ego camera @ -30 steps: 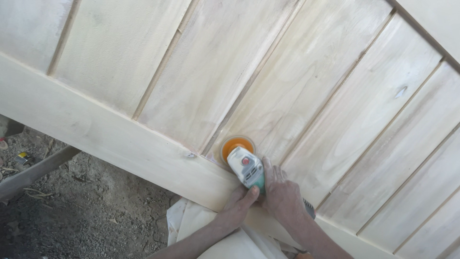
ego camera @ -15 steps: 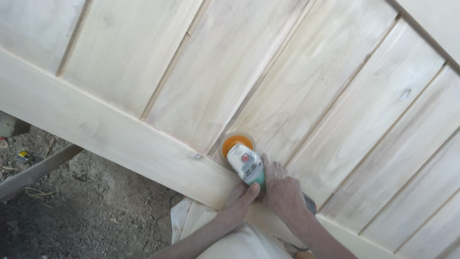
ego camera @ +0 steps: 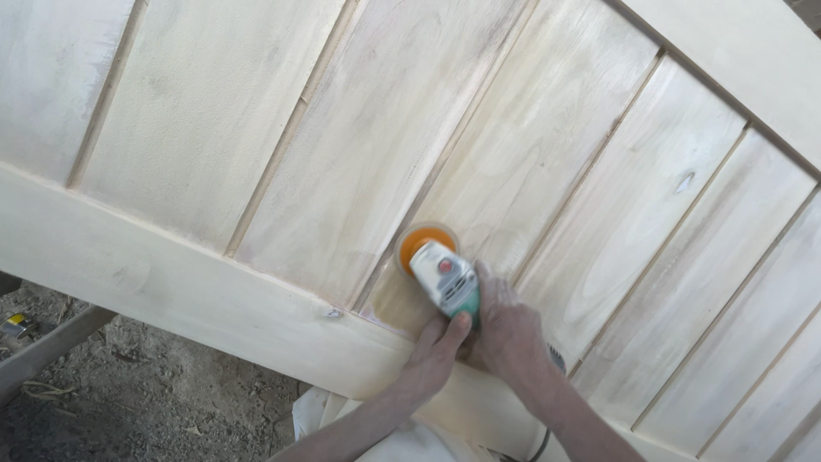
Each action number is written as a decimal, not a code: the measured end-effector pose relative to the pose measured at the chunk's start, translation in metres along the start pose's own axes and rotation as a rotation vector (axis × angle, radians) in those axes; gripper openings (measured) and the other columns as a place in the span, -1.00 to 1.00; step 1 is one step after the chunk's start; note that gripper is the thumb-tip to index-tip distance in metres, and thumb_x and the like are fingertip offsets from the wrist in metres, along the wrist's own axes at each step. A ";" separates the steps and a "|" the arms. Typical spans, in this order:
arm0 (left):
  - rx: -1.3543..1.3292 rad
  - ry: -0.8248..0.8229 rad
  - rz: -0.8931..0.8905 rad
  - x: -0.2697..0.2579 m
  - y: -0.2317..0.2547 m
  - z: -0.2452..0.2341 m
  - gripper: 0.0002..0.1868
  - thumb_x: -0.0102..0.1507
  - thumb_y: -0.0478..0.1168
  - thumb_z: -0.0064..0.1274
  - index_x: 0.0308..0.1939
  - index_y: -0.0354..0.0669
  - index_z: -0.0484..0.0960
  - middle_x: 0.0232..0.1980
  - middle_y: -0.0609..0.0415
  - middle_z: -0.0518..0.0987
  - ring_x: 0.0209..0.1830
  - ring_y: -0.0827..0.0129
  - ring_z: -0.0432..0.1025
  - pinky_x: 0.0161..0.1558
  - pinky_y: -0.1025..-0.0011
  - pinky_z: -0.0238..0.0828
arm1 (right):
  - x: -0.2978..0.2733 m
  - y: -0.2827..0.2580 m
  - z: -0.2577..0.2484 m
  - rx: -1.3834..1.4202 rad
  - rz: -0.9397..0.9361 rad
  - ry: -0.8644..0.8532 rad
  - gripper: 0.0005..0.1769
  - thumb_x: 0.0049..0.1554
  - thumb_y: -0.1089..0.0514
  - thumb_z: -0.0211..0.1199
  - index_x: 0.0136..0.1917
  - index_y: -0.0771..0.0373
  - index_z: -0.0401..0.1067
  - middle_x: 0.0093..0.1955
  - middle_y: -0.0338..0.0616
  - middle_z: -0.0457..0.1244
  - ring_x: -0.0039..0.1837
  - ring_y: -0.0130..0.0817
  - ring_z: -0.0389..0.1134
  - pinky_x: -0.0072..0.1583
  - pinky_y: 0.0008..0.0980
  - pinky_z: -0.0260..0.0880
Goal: The person uses an electric orbital sander to smooth the surface of a large, light-colored wooden panel. They move the sander systematically across the flat panels and along the frame edges, generating fine dust.
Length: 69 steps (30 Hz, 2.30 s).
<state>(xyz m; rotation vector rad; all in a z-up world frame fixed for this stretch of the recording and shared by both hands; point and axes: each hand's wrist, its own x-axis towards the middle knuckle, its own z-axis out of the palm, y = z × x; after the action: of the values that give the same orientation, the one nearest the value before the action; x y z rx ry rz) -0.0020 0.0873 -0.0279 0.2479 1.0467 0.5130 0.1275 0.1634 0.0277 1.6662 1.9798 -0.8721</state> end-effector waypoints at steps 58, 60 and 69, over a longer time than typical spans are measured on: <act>0.223 -0.227 0.079 0.048 0.015 0.077 -0.14 0.37 0.23 -0.20 0.55 -0.31 0.06 0.51 -0.20 0.27 0.53 0.10 0.16 0.47 0.22 0.06 | -0.019 0.096 0.001 0.159 0.309 0.058 0.29 -0.24 -0.04 0.59 0.55 0.23 -0.13 -0.01 0.25 0.38 -0.13 0.21 0.47 -0.09 -0.02 0.56; 0.209 -0.229 0.088 0.063 0.027 0.085 -0.13 0.37 0.25 -0.21 0.54 -0.33 0.10 0.48 -0.23 0.31 0.52 0.07 0.20 0.45 0.20 0.09 | -0.007 0.103 -0.014 0.171 0.276 0.098 0.30 -0.27 -0.02 0.61 0.54 0.23 -0.11 -0.02 0.28 0.38 -0.12 0.24 0.47 -0.09 0.01 0.55; 0.094 -0.146 0.222 0.132 0.085 0.113 0.02 0.29 0.40 -0.19 0.54 -0.34 0.06 0.47 -0.23 0.29 0.51 0.09 0.18 0.45 0.20 0.08 | 0.055 0.110 -0.093 0.162 0.326 0.125 0.17 -0.07 -0.08 0.53 0.54 0.24 -0.14 -0.18 0.29 0.40 -0.09 0.23 0.48 -0.05 0.01 0.53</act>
<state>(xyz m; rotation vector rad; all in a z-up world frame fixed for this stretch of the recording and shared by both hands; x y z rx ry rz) 0.1245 0.2328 -0.0366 0.4816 0.9067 0.6364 0.2319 0.2773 0.0361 2.1073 1.6787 -0.8403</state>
